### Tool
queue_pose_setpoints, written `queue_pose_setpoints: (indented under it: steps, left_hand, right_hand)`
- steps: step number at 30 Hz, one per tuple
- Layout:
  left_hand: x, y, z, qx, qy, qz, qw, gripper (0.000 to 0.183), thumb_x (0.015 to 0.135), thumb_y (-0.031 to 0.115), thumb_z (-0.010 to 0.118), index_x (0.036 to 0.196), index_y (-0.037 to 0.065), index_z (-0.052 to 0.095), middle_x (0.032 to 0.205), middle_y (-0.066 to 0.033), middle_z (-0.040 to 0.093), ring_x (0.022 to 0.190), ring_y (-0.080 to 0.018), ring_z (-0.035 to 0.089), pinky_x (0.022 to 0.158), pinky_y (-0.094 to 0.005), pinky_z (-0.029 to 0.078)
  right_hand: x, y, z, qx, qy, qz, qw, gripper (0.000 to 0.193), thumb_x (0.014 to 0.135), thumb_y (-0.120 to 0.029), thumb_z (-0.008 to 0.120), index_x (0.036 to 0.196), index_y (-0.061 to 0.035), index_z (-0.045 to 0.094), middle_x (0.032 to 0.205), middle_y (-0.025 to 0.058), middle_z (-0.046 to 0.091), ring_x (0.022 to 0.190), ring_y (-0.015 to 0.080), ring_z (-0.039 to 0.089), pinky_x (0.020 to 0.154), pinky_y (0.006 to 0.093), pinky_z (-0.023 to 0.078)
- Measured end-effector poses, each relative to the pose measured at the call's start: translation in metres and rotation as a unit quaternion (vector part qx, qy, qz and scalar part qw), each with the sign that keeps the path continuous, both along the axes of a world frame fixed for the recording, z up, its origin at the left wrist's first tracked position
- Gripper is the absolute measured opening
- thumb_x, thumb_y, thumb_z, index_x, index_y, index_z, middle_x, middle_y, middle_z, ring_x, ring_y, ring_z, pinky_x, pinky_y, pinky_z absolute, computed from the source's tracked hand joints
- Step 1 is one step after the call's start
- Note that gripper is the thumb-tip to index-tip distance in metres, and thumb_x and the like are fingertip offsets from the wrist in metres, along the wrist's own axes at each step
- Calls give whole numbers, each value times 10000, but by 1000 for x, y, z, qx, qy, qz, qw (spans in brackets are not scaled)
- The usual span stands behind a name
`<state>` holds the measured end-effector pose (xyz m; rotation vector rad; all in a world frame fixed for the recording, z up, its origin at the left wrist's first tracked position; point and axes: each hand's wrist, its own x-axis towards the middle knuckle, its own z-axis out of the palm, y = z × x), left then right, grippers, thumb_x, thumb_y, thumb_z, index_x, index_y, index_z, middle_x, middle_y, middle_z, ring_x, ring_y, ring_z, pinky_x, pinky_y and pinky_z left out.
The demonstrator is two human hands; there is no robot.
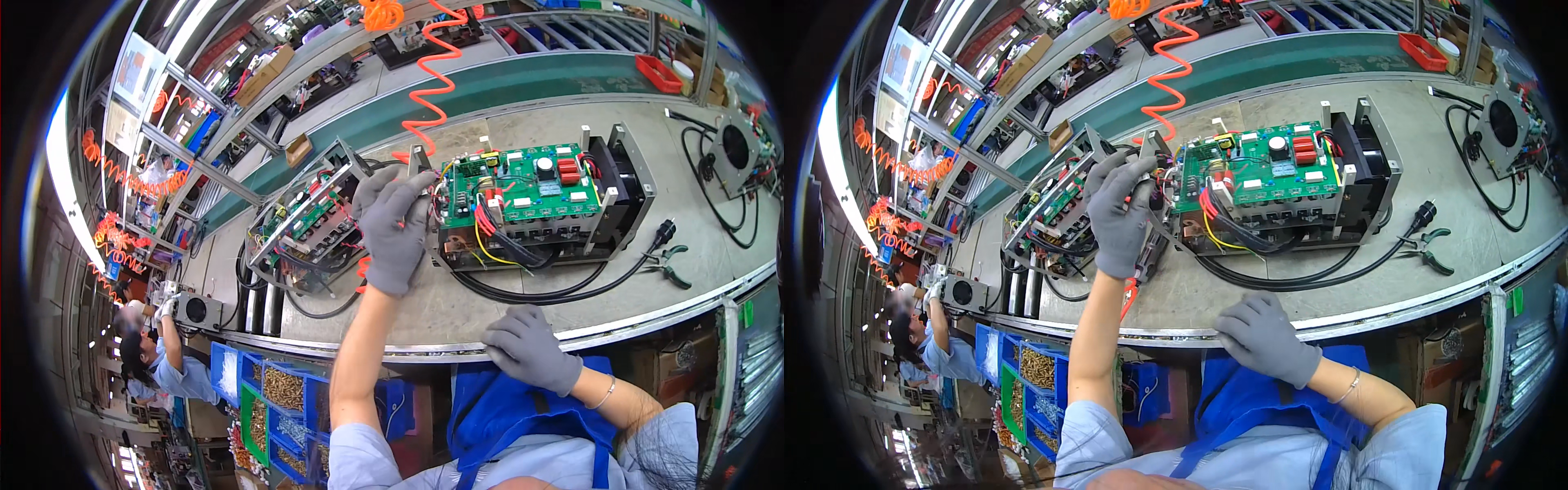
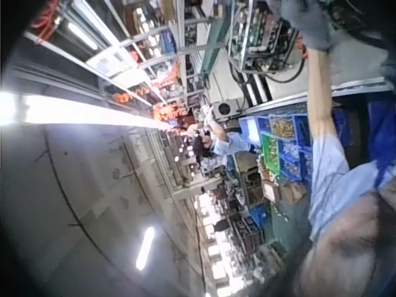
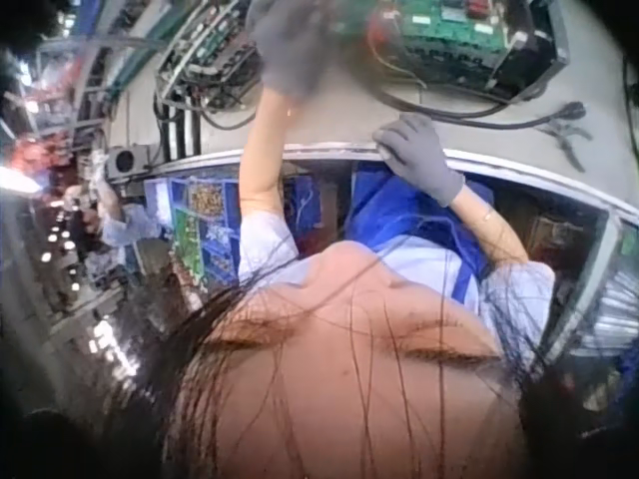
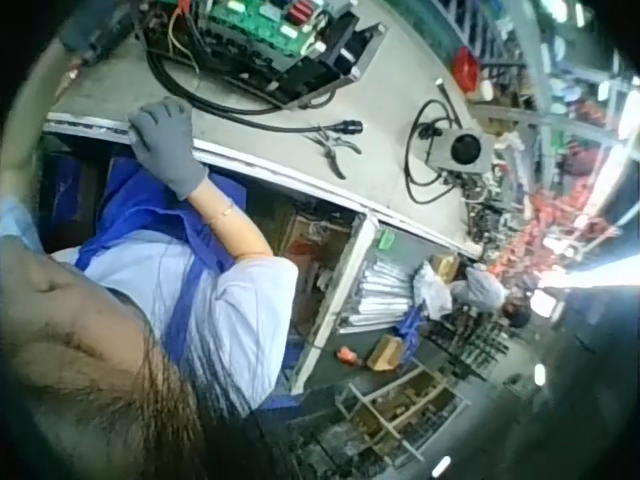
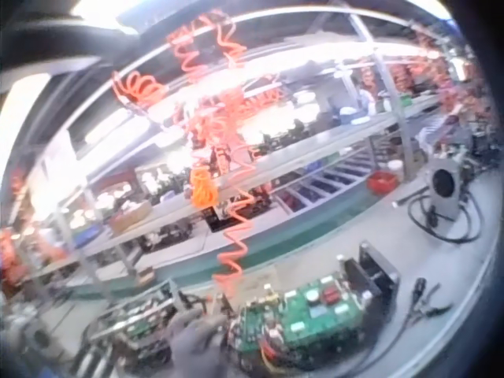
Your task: The person assembles an electronic device on a factory workbench. They connect various wires to a circuit board, secure components with a screwdriver, and manipulate the device's casing. The person handles multiple units, moving them along the assembly line.
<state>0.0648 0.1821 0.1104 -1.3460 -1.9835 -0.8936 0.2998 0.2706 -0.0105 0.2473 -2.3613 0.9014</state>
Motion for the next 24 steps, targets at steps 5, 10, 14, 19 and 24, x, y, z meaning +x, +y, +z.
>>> queue_pose_setpoints:
  steps: [5,10,14,19,24]
  left_hand:
    - [-12,7,12,-17,-278,-121,953,366,833,-37,572,1186,46,620,968,-74,669,923,-149,602,843,-281,487]
    - [-33,-9,15,-57,-384,-121,913,279,770,-29,621,1036,47,660,876,-59,633,862,-207,580,867,-330,437]
    - [-18,2,30,-192,-102,-141,966,221,773,28,633,954,127,713,827,-28,608,901,-220,518,864,-347,390]
    - [-14,20,44,-275,10,-6,961,183,755,165,698,932,215,694,801,-14,617,931,-235,551,910,-401,369]
    - [-19,25,56,-386,10,-28,922,165,736,183,701,899,209,705,814,-32,639,949,-235,555,937,-392,374]
  right_hand:
    - [38,8,-20,-35,-56,-25,998,187,775,-137,705,947,-146,633,910,10,627,907,238,585,867,398,423]
    - [49,11,-33,-59,-64,-41,995,170,775,-134,704,928,-148,632,893,11,631,878,239,593,847,391,427]
    - [44,11,-30,-72,-57,-30,995,174,775,-132,701,935,-148,635,891,16,634,878,241,594,846,392,427]
    - [35,10,-29,-81,-59,-15,995,175,778,-120,698,942,-128,638,911,30,631,896,253,587,838,394,411]
    - [38,9,-31,-88,-51,-24,995,183,774,-116,695,947,-126,639,905,30,630,893,252,589,839,396,412]
